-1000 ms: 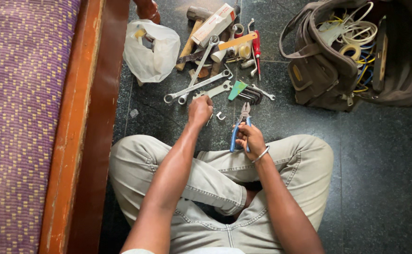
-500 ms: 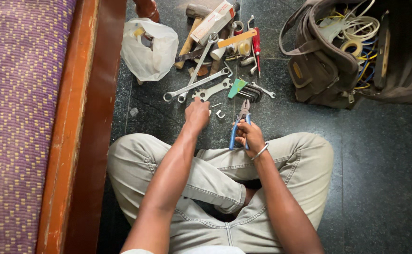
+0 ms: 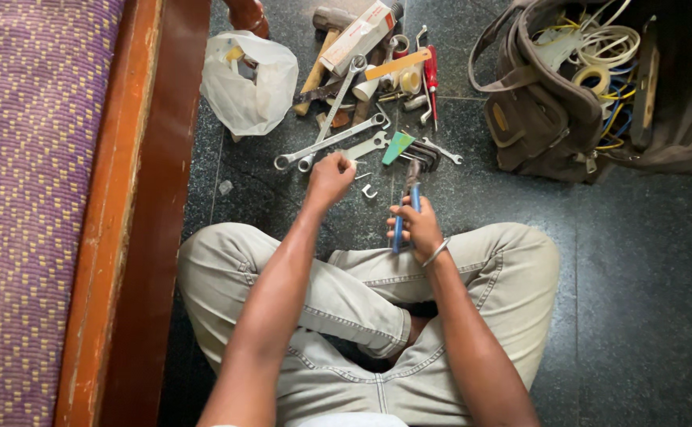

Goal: The person sits on the floor and uses pliers to bend a metal hook, then uses a hammer to tap the hook into shape. They then place the tools into a bag.

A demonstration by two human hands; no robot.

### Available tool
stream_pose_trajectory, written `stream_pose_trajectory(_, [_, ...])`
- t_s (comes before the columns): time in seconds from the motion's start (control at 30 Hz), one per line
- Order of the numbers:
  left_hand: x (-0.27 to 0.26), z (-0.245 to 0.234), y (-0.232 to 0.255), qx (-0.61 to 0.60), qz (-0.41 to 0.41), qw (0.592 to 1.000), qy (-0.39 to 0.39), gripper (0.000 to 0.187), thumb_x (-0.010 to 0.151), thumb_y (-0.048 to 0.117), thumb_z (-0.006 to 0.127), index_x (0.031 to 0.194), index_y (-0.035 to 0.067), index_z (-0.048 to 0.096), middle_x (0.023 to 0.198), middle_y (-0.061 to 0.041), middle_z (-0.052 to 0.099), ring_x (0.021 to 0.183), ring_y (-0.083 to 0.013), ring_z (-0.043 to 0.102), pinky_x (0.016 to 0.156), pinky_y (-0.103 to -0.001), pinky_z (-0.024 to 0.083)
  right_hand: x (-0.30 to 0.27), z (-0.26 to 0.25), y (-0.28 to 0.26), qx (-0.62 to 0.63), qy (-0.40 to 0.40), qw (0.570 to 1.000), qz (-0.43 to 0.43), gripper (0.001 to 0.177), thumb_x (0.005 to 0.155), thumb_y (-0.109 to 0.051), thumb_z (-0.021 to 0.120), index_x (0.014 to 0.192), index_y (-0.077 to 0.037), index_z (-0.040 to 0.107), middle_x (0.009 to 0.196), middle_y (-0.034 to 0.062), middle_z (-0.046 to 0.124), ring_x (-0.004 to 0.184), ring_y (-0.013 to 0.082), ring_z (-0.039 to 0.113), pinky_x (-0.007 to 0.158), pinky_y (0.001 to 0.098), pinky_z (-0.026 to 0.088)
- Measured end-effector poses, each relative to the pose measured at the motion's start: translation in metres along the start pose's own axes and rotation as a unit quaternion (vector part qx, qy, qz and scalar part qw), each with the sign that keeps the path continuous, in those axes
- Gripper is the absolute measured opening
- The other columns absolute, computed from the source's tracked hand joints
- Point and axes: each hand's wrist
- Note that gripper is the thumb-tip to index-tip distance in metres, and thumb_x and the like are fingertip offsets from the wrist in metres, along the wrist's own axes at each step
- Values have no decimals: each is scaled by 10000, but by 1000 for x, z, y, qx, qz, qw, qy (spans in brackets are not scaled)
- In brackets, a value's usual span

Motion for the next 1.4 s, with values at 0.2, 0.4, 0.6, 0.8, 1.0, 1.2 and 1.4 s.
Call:
stream_pose_trajectory(0.2, [-3,-32,32,-50,-15,998,-19,224,861,254,719,834,36,675,769,-119,725,712,-231,696,684,-364,550,-4,10,-9,-242,77,967,-26,273,904,-253,745,959,-2,655,762,112,694,696,249,708,542,359,577])
stream_pose_trajectory(0.4, [-8,-71,55,9,22,1000,-6,224,854,219,724,898,26,618,779,-133,704,730,-248,696,688,-372,539,-6,16,-27,-543,156,812,-149,376,833,-361,766,1034,-59,668,983,209,719,921,422,683,808,509,536])
stream_pose_trajectory(0.6, [-12,-63,37,-153,-69,985,-31,246,858,176,601,1084,81,610,743,-84,699,649,-185,669,597,-352,526,7,19,-21,-597,159,774,-136,447,788,-309,763,1163,-118,612,1168,160,683,1059,394,656,884,519,527])
stream_pose_trajectory(0.8, [4,-22,10,-139,-26,989,-39,260,884,161,571,1071,65,724,776,-46,735,676,-128,695,632,-299,546,11,26,-18,-657,174,721,-134,643,764,-305,800,1326,-140,534,1228,149,630,1111,383,625,912,518,524])
stream_pose_trajectory(1.0, [7,-18,16,-226,-38,973,-34,225,926,120,541,1074,40,690,782,-47,722,682,-119,666,635,-286,541,10,34,-21,-685,170,704,-81,683,750,-348,841,1337,-167,542,1262,130,566,1191,343,584,959,490,525])
stream_pose_trajectory(1.2, [50,-29,15,-293,-61,954,14,177,974,100,550,1104,40,654,829,-41,708,697,-116,645,614,-285,522,5,37,-27,-678,165,714,-50,728,722,-354,863,1351,-195,534,1270,118,546,1215,333,555,965,496,512])
stream_pose_trajectory(1.4, [51,-45,30,-305,-28,947,96,183,982,106,562,1141,46,627,841,-33,704,719,-101,656,649,-260,547,-3,40,-33,-691,160,704,-33,711,719,-400,875,1333,-212,570,1285,104,554,1217,323,560,964,490,516])
Point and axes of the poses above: each hand's wrist, its own x-axis towards the middle knuckle, its own z-axis out of the palm, y = z × x
